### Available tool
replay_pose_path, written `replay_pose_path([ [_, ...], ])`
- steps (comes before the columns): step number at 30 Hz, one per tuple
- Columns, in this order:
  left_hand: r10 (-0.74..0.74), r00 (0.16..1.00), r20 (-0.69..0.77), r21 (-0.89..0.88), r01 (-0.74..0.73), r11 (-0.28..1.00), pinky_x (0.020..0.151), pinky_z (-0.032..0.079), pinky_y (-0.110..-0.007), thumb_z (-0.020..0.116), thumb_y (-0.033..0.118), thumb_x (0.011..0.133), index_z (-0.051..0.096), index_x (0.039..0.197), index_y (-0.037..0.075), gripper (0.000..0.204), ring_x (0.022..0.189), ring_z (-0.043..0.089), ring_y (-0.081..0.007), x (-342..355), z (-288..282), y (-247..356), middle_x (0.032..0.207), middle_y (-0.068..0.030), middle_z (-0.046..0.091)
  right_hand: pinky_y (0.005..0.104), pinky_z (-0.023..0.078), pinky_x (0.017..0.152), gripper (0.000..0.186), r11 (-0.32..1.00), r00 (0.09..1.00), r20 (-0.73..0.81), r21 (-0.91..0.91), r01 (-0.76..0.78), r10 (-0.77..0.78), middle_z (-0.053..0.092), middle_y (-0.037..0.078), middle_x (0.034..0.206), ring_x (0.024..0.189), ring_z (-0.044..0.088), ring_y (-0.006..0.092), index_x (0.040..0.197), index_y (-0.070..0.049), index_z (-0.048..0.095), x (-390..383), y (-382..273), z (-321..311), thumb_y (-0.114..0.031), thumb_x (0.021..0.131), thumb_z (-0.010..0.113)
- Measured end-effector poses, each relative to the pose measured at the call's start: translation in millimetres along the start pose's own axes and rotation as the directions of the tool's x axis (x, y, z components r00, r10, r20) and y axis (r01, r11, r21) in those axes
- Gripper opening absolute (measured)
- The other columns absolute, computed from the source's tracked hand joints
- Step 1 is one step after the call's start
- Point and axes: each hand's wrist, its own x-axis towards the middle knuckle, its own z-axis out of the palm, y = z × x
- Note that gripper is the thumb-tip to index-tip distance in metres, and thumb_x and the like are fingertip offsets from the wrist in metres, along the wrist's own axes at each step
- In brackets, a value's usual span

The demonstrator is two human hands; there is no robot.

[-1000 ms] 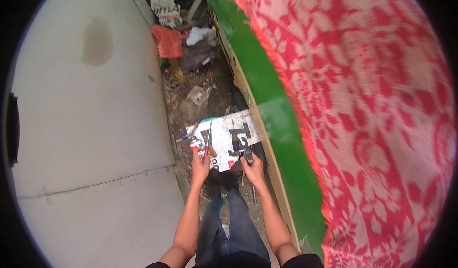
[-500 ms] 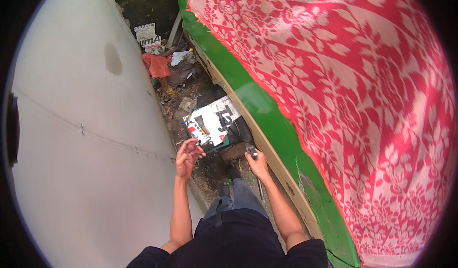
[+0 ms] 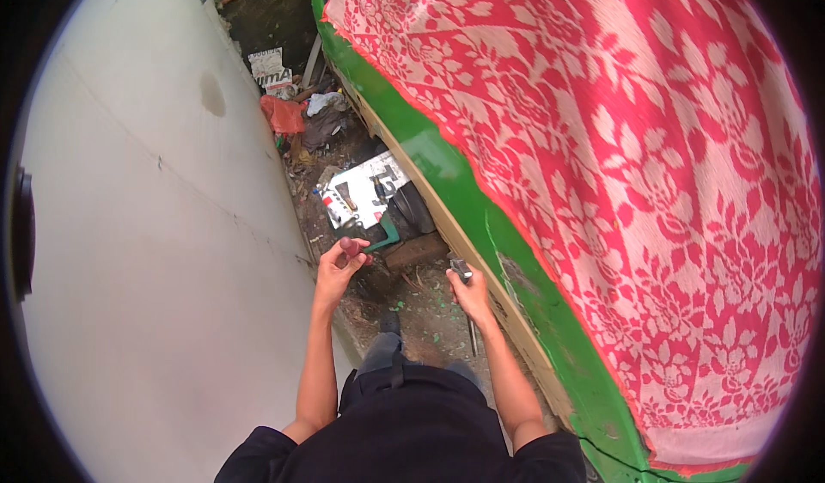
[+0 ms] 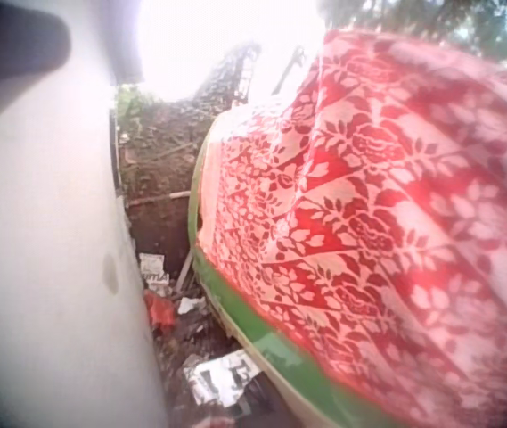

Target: The person applies a white substance from a spray can along a crack on a green vehicle panel, then uses a chisel and hammer to tap along the treated area. The person works on a single section of the panel throughout the clip.

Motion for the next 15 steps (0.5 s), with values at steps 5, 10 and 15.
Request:
replay_pose_path([
  [5, -0.022, 0.997, -0.076, -0.1, 0.014, 0.995, 0.083, 0.049, -0.028, 0.07, 0.014, 0.092, 0.066, 0.111, 0.002, 0.023, 0.091, 0.06, -0.011, -69.1, 74.6, -5.4, 0.108, -0.0013, 0.064, 0.0251, 0.039, 0.041, 0.021, 0.999, 0.998, 0.059, 0.042, 0.001, -0.004, 0.054, -0.001, 0.06, 0.045, 0.049, 0.0081, 0.081, -0.006, 0.057, -52.8, 24.0, -67.6, -0.021, 0.094, 0.064],
  [10, -0.044, 0.988, -0.147, -0.008, 0.043, 0.999, 0.08, 0.049, -0.027, 0.069, 0.018, 0.093, 0.067, 0.116, 0.006, 0.026, 0.093, 0.06, -0.0086, -125.9, 153.0, -10.4, 0.106, -0.0006, 0.064, 0.027, 0.044, 0.048, 0.022, 0.976, 0.993, 0.119, 0.211, -0.048, 0.023, 0.056, 0.0, 0.064, 0.052, 0.054, 0.0099, 0.083, -0.005, 0.057, -99.1, 6.3, -108.3, -0.023, 0.095, 0.063],
  [15, -0.273, 0.951, -0.148, -0.12, 0.256, 0.959, 0.067, 0.051, -0.027, 0.065, 0.022, 0.095, 0.065, 0.119, 0.013, 0.025, 0.081, 0.062, -0.0087, -160.7, 222.4, -14.7, 0.084, 0.0031, 0.06, 0.0333, 0.054, 0.076, 0.02, 0.897, 0.976, 0.15, 0.437, 0.075, -0.155, 0.066, 0.011, 0.094, 0.089, 0.065, 0.019, 0.097, -0.004, 0.061, -114.1, 4.9, -122.1, -0.024, 0.1, 0.057],
])
